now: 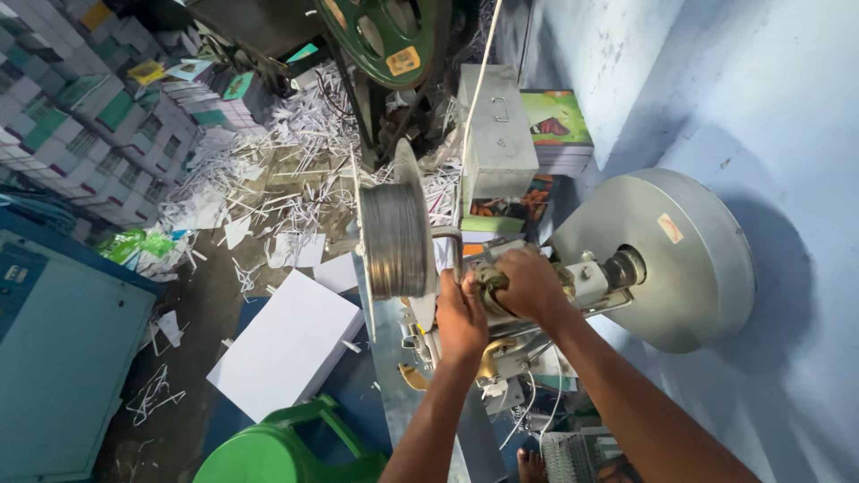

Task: The person uses a cloth to wipe and clean the surface of a metal binding machine. They methodically rub the cloth over the machine's components, including the wire spool and the main body, to remove dust and debris.

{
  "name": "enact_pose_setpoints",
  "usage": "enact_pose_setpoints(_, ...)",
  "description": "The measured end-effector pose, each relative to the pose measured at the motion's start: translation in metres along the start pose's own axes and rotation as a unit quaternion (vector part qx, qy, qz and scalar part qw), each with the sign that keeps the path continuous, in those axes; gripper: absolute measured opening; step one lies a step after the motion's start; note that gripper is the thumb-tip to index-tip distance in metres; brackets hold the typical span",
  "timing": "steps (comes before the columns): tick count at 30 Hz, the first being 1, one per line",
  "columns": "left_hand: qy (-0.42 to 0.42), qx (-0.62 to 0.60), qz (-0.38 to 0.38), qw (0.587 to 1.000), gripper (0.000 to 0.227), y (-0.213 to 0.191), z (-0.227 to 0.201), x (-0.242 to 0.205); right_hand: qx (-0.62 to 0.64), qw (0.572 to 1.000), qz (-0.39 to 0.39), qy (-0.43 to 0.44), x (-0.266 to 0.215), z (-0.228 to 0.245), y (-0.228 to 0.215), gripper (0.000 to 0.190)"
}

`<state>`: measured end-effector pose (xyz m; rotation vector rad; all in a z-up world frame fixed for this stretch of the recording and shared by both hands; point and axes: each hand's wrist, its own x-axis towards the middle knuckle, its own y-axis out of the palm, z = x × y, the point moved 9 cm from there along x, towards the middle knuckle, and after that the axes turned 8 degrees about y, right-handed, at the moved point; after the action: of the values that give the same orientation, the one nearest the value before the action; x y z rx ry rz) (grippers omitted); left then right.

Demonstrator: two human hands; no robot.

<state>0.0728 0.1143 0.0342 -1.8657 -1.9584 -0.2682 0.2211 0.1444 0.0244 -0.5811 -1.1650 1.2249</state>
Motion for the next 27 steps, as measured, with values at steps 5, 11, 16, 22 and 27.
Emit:
enact_pose_setpoints(5,0.016,-0.025,0.02,0.999,0.032,-0.004,-0.005,0.002,0.078,0.997,-0.018,0.008,-0.032,0.003,-0.021,0.035)
enact_pose_setpoints(11,0.01,-0.035,0.019,0.999,0.031,-0.006,-0.014,0.003,0.086,0.996,-0.021,0.001,-0.047,0.006,-0.034,0.046)
enact_pose_setpoints(16,0.038,0.155,0.013,0.987,0.042,-0.015,-0.028,0.002,0.078,0.997,0.019,0.013,-0.052,0.0,-0.033,0.045)
enact_pose_setpoints(22,0.041,0.403,0.009,0.914,0.063,-0.028,-0.026,-0.006,0.069,0.997,0.016,0.016,-0.052,-0.006,-0.028,0.05)
enact_pose_setpoints(27,0.037,0.33,0.039,0.943,0.072,-0.024,-0.012,-0.017,0.071,0.997,0.0,-0.003,-0.054,-0.008,-0.026,0.049)
